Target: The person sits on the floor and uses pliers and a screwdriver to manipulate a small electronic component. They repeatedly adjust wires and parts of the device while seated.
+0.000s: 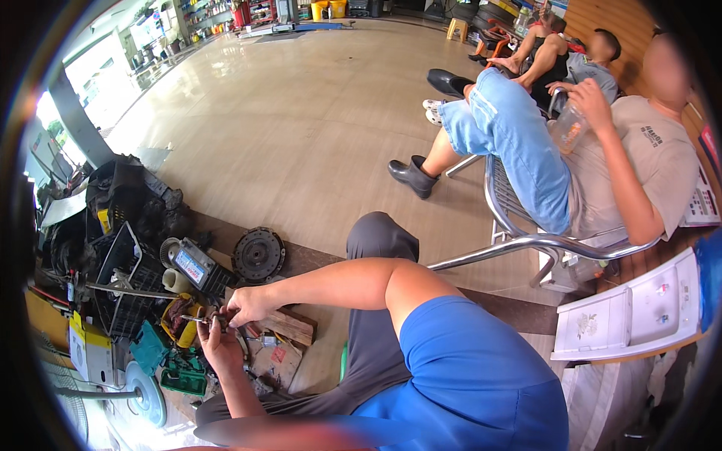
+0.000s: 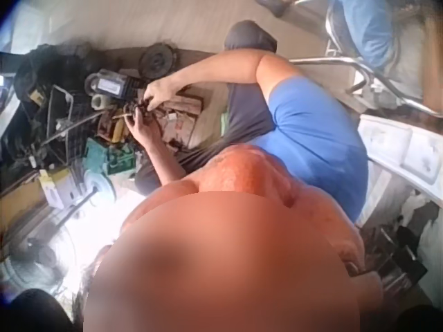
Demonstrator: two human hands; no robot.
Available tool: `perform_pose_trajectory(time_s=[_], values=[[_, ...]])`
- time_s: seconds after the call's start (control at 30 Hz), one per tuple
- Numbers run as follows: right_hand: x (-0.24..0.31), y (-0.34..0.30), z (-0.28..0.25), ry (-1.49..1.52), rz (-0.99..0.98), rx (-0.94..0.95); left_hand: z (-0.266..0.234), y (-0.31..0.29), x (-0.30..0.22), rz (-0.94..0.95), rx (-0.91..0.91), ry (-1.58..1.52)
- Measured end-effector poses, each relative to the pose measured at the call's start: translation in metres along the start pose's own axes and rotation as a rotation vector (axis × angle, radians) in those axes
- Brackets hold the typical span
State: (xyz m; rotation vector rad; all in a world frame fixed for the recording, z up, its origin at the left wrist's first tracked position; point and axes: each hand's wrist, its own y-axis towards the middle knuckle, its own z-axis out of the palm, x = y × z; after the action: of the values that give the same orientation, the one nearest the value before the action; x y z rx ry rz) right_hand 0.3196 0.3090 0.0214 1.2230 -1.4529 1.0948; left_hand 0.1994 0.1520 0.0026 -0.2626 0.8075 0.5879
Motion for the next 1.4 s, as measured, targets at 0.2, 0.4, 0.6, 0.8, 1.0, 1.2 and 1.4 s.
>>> perform_pose_trajectory(time_s=[0.2,0.4,0.6,0.8,1.0,1.2,1.4], values=[[0.01,0.001,-0.012,-0.335,-0.096,0.01,0.0,0.001,-0.024,-0.049,0.073,-0.003],[0.02,-0.008,-0.039,-0.717,-0.088,-0.092,0.005,0.0,-0.026,-0.203,0.152,0.141],[0.03,-0.005,-0.054,-0.859,-0.142,-0.088,0.004,-0.002,-0.019,-0.276,0.161,0.574],[0.011,-0.01,-0.057,-0.719,-0.268,-0.201,-0.006,0.011,-0.007,-0.015,-0.051,0.935],[0.041,-0.01,-0.049,-0.719,-0.144,-0.224,-0.019,0.012,-0.02,0.114,-0.241,0.383],[0.042,-0.006,-0.046,-0.673,-0.107,-0.205,-0.032,0.02,-0.032,0.105,-0.212,-0.172],[0.036,-0.003,-0.051,-0.804,-0.137,-0.249,-0.038,0.024,-0.048,0.125,-0.303,-0.374]])
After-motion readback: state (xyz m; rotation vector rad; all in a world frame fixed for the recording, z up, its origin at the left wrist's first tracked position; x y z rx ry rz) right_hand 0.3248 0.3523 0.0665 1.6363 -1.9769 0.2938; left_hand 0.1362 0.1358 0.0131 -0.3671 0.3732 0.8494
